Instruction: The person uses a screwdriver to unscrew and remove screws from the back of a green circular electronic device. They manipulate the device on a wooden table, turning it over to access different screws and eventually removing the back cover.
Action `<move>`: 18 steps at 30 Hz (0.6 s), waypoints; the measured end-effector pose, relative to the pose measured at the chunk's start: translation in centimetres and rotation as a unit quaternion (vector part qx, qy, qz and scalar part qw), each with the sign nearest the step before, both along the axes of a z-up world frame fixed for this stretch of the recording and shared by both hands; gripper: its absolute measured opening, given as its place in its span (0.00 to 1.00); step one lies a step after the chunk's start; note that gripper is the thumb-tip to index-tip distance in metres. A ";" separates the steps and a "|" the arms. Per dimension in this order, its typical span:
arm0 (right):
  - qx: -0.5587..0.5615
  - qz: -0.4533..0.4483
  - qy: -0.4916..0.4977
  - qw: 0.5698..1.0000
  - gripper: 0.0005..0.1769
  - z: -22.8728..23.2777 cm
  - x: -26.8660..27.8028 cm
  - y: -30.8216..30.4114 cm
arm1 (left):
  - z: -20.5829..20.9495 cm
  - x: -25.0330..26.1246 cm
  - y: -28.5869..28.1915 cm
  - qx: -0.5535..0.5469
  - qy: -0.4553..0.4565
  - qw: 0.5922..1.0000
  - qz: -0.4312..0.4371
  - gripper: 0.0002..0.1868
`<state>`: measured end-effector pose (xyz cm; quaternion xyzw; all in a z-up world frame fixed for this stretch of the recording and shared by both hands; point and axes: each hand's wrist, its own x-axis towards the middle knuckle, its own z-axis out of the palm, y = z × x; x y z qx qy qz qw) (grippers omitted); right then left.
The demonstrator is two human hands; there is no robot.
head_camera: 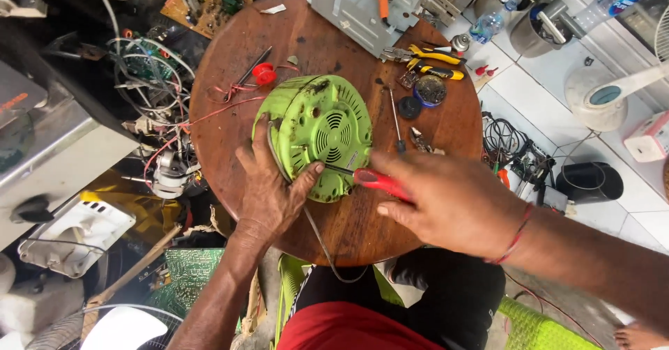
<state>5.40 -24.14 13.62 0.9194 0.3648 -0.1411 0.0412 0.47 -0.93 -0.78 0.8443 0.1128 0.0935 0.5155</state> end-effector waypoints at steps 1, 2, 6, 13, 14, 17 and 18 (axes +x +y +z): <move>0.001 -0.001 -0.002 1.000 0.39 1.1 0.1 0.0 | 0.5 0.0 0.1 0.001 -0.002 1.000 -0.001 0.56; 0.086 -0.224 0.228 0.943 0.44 2.2 0.3 0.0 | 1.0 0.0 0.2 -0.005 0.018 1.000 -0.003 0.57; 0.226 -0.471 0.512 0.682 0.32 1.7 -0.4 -0.5 | 1.2 0.0 0.0 -0.016 0.043 0.999 -0.008 0.58; -0.143 -0.081 0.182 0.970 0.39 2.0 0.6 0.1 | 0.6 -0.1 0.3 -0.048 0.062 0.997 -0.006 0.59; -0.173 0.144 -0.053 0.973 0.39 1.4 1.0 -0.7 | 0.5 0.1 0.2 -0.032 0.057 0.998 -0.001 0.60; -0.191 0.358 -0.290 0.867 0.39 1.6 0.7 -1.2 | 0.6 0.0 0.0 -0.006 0.050 0.999 0.002 0.59; -0.200 0.364 -0.300 0.859 0.39 2.2 0.4 -0.9 | 0.8 0.0 0.0 0.003 0.044 0.999 0.004 0.59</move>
